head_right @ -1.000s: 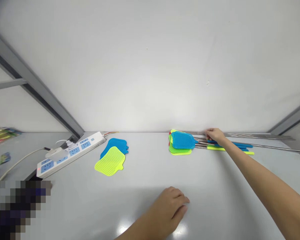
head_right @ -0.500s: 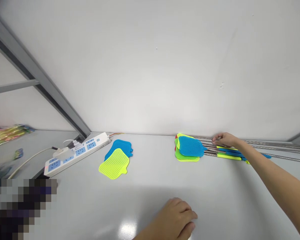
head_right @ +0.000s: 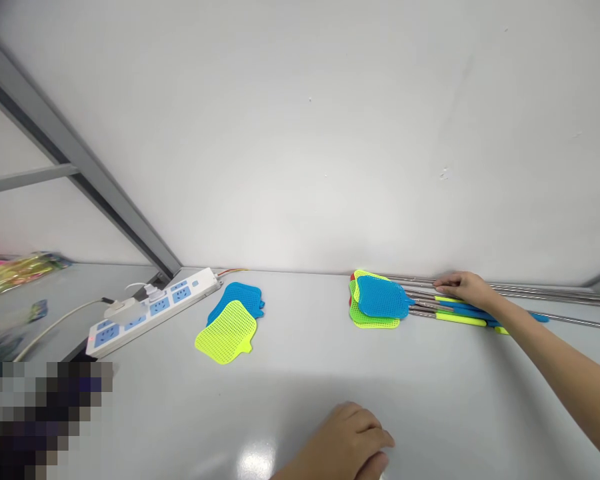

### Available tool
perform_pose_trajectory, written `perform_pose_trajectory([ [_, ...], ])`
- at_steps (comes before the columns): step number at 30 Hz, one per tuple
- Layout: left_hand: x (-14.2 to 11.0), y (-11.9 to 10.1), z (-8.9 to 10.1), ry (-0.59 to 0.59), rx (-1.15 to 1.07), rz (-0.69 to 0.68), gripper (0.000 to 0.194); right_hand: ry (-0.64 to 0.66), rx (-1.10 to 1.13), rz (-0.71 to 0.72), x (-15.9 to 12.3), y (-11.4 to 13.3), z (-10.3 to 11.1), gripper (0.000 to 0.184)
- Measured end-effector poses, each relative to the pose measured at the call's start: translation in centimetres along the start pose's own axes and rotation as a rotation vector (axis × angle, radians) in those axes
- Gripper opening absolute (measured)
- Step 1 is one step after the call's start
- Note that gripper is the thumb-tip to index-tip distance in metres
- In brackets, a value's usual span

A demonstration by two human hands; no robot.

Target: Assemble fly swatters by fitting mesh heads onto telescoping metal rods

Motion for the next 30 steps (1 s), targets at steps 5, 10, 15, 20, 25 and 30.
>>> perform_pose_trajectory([
  [5, 0.0, 0.6, -0.5, -0.062, 0.017, -0.006, 0.018, 0.034, 0.024, -0.136, -0.4, -4.5, -0.2, 0.036],
  [10, -0.1, 0.9, -0.8, -0.094, 0.007, -0.014, 0.018, -0.007, -0.031, 0.017, 0.1, -3.9, -0.4, 0.031],
  [15, 0.0, 0.8, -0.2, -0.086, -0.039, -0.017, 0.019, -0.009, -0.108, 0.175, 0.8, -3.1, -0.8, 0.026],
  [20, 0.0, 0.4, 0.6, -0.06, -0.094, -0.002, 0.023, 0.001, -0.179, 0.232, 1.6, -3.5, -1.4, 0.015],
  [25, -0.1, 0.2, 1.6, -0.059, -0.161, 0.028, 0.025, 0.025, -0.194, 0.208, 1.8, -3.5, -1.6, 0.017],
  [30, -0.1, 0.2, 1.7, -0.046, -0.185, 0.04, 0.025, 0.044, -0.069, 0.135, 0.5, -3.8, -0.4, 0.025],
])
Point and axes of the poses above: each hand's wrist, its own x-axis towards the middle knuckle, its own z-axis out of the back of the hand, y = z × x, the point moved 10 cm from there along x, towards the middle knuckle
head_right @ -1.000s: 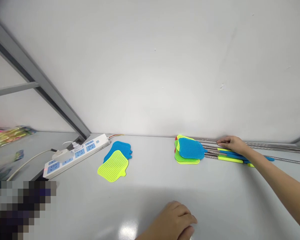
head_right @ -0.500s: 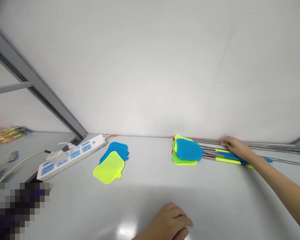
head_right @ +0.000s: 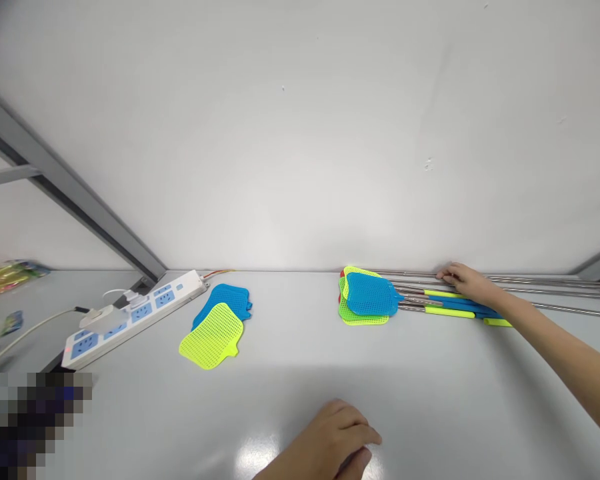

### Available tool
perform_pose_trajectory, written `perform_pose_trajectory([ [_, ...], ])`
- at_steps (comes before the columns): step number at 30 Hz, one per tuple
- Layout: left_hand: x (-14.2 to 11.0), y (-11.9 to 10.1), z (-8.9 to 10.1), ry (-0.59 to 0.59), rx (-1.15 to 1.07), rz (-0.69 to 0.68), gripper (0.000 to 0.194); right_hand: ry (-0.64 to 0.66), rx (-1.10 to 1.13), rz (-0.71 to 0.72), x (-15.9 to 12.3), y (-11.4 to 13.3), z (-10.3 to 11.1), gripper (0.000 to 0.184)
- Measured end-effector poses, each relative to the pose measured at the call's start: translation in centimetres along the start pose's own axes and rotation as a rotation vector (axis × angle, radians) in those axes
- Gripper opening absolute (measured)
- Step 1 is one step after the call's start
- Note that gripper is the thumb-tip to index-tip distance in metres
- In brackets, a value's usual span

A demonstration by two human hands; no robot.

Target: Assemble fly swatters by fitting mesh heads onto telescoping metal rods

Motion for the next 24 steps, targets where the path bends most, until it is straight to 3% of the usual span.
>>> perform_pose_trajectory([
  [4, 0.0, 0.1, 0.0, -0.01, -0.008, 0.006, 0.026, 0.031, 0.084, -0.149, -1.5, -1.8, 0.6, 0.035],
  [7, 0.1, 0.3, -0.2, 0.0, -0.006, 0.012, 0.026, -0.02, 0.068, -0.204, -2.1, -2.4, 1.2, 0.036],
  [14, 0.3, 0.1, 0.0, 0.011, -0.015, -0.012, 0.026, -0.113, -0.009, -0.169, -2.1, -1.4, 1.6, 0.034],
  [24, 0.3, 0.0, 0.8, 0.068, -0.072, 0.088, 0.025, -0.076, -0.202, -0.098, -1.3, -0.9, 0.9, 0.032],
])
Point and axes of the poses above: each hand's wrist, its own x-axis towards the middle knuckle, its own z-axis out of the back of the hand, y = z × x, the point moved 10 cm from there along x, towards the middle knuckle
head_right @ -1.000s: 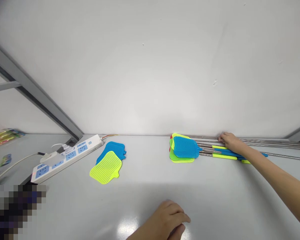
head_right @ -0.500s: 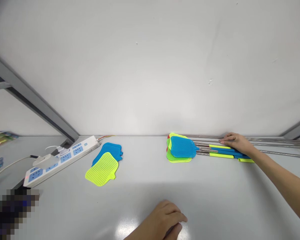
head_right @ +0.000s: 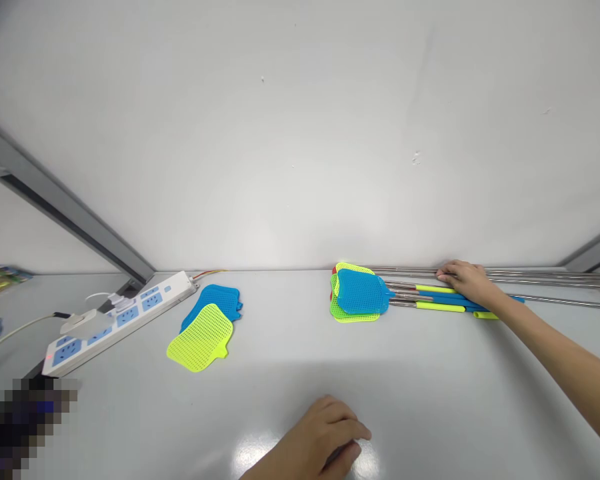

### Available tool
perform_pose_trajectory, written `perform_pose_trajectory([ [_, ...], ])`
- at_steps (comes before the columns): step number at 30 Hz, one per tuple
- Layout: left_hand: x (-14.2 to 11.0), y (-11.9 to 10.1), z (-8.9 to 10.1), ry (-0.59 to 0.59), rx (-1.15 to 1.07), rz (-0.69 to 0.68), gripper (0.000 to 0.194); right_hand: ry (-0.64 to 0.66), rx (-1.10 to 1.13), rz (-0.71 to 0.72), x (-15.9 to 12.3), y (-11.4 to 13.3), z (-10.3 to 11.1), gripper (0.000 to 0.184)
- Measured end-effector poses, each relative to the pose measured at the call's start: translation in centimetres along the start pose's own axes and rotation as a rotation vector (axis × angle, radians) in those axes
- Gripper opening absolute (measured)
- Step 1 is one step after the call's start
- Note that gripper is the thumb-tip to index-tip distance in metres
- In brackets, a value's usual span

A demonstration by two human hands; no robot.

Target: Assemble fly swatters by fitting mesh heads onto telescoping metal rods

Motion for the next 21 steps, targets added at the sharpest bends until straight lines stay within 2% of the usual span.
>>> perform_pose_trajectory([
  [3, 0.0, 0.1, -0.1, -0.004, -0.002, -0.005, 0.025, 0.038, -0.002, -0.012, 0.2, 0.1, -0.1, 0.029],
  [11, 0.1, -0.1, -0.1, 0.006, -0.007, -0.024, 0.026, 0.023, 0.098, 0.028, 1.0, 0.3, 0.1, 0.022],
  [18, 0.0, 0.1, 0.0, -0.009, -0.006, 0.006, 0.025, -0.031, 0.155, 0.12, 0.4, 3.0, 2.6, 0.018],
  [21, -0.1, 0.0, 0.1, -0.016, -0.003, 0.015, 0.024, -0.126, 0.124, 0.19, -0.4, 4.6, 4.9, 0.019],
])
Point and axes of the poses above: each hand's wrist, its own x-axis towards the middle knuckle, its own z-axis out of the back of the hand, y = z × x, the point moved 10 cm from there along x, towards the middle knuckle
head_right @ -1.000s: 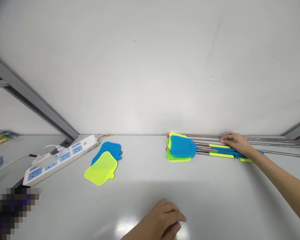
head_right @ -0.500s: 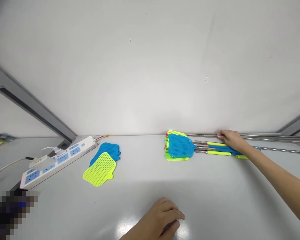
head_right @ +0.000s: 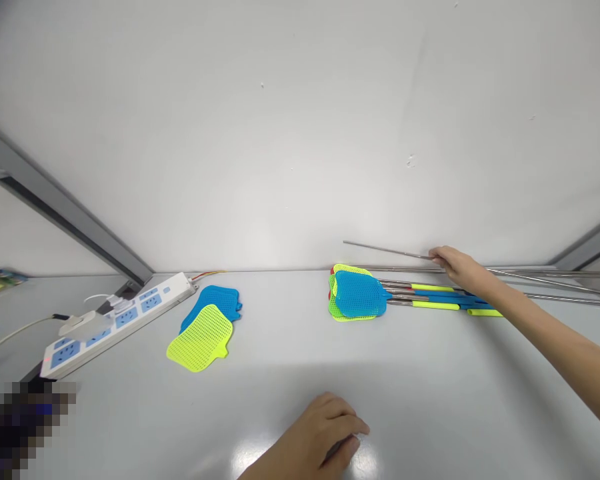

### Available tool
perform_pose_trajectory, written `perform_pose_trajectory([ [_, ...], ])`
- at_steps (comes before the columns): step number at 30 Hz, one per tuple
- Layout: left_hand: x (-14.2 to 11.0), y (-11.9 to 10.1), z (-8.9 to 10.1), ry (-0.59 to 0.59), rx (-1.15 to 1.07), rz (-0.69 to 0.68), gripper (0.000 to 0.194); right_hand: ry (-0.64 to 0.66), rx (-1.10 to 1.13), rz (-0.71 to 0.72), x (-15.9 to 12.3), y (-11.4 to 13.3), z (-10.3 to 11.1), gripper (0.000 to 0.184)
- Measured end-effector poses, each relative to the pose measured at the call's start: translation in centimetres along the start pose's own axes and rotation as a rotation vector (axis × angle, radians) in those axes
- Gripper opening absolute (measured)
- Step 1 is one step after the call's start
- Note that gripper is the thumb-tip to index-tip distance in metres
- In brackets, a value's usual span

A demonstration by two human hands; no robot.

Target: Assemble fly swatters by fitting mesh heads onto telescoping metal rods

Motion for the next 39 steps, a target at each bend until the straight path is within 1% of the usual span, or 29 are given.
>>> perform_pose_trajectory([
  [4, -0.1, -0.2, -0.1, 0.002, 0.007, -0.005, 0.025, -0.175, -0.108, 0.104, -0.3, 3.4, 4.3, 0.031],
  [5, -0.1, -0.2, -0.1, -0.001, 0.013, -0.005, 0.024, -0.222, -0.125, 0.14, -0.5, 4.6, 5.5, 0.032],
  [7, -0.1, -0.3, 0.1, -0.014, 0.025, -0.007, 0.024, -0.272, -0.17, 0.224, -0.8, 7.5, 7.4, 0.035],
  [10, -0.2, -0.7, 0.3, -0.014, 0.038, -0.027, 0.024, -0.249, -0.175, 0.296, -1.2, 12.1, 9.1, 0.035],
  [13, -0.4, -1.3, 0.4, 0.001, 0.066, -0.055, 0.024, -0.148, -0.089, 0.331, -1.8, 16.7, 9.3, 0.032],
  [15, -0.5, -1.5, 0.4, -0.002, 0.1, -0.062, 0.025, -0.066, 0.015, 0.301, -2.1, 19.1, 8.7, 0.032],
  [16, -0.6, -1.5, 0.4, -0.01, 0.117, -0.063, 0.025, -0.039, 0.078, 0.256, -2.3, 19.9, 8.4, 0.033],
  [18, -0.7, -1.7, 0.6, -0.039, 0.141, -0.071, 0.026, 0.065, 0.209, 0.131, -2.8, 20.7, 6.8, 0.036],
  [19, -0.7, -1.9, 0.9, -0.065, 0.145, -0.078, 0.026, 0.146, 0.286, 0.088, -3.2, 21.1, 5.5, 0.038],
  [20, -0.8, -2.2, 1.3, -0.101, 0.143, -0.087, 0.026, 0.2, 0.357, 0.059, -3.7, 21.6, 4.5, 0.04],
  [22, -1.0, -2.8, 2.7, -0.21, 0.133, -0.107, 0.026, 0.281, 0.462, 0.035, -4.7, 22.6, 2.5, 0.041],
  [24, -1.5, -3.3, 4.6, -0.368, 0.145, -0.125, 0.031, 0.371, 0.517, -0.004, -5.8, 23.4, 0.2, 0.043],
  [27, -2.3, -3.8, 7.2, -0.587, 0.244, -0.171, 0.035, 0.625, 0.643, -0.047, -8.3, 25.0, -4.1, 0.043],
  [28, -2.5, -3.5, 8.0, -0.65, 0.288, -0.15, 0.036, 0.686, 0.68, -0.057, -9.0, 25.6, -5.1, 0.041],
  [30, -2.5, -2.2, 9.0, -0.69, 0.379, -0.052, 0.034, 0.749, 0.731, -0.076, -10.0, 26.4, -6.4, 0.038],
  [31, -2.3, -1.3, 9.4, -0.686, 0.418, 0.014, 0.034, 0.759, 0.746, -0.082, -10.3, 26.7, -6.7, 0.037],
  [33, -1.9, 0.3, 9.6, -0.616, 0.477, 0.108, 0.032, 0.762, 0.746, -0.097, -10.5, 27.0, -7.0, 0.036],
  [34, -1.7, 1.0, 9.5, -0.568, 0.498, 0.134, 0.03, 0.759, 0.733, -0.1, -10.4, 27.1, -7.1, 0.036],
  [36, -1.5, 1.9, 9.4, -0.491, 0.529, 0.167, 0.033, 0.738, 0.68, -0.074, -10.2, 27.6, -7.0, 0.036],
  [37, -1.5, 2.1, 9.4, -0.474, 0.544, 0.167, 0.035, 0.701, 0.652, -0.047, -9.9, 27.9, -6.7, 0.035],
  [38, -1.5, 2.1, 9.6, -0.477, 0.561, 0.166, 0.036, 0.624, 0.63, -0.023, -9.5, 28.1, -6.1, 0.035],
  [39, -1.6, 2.1, 9.8, -0.49, 0.576, 0.167, 0.036, 0.506, 0.616, -0.01, -9.1, 28.2, -5.3, 0.034],
])
Point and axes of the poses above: each hand's wrist, its own x-axis towards the middle knuckle, its own z-axis out of the back of the hand, y = z × x, the point moved 10 cm from there along x, towards the middle knuckle
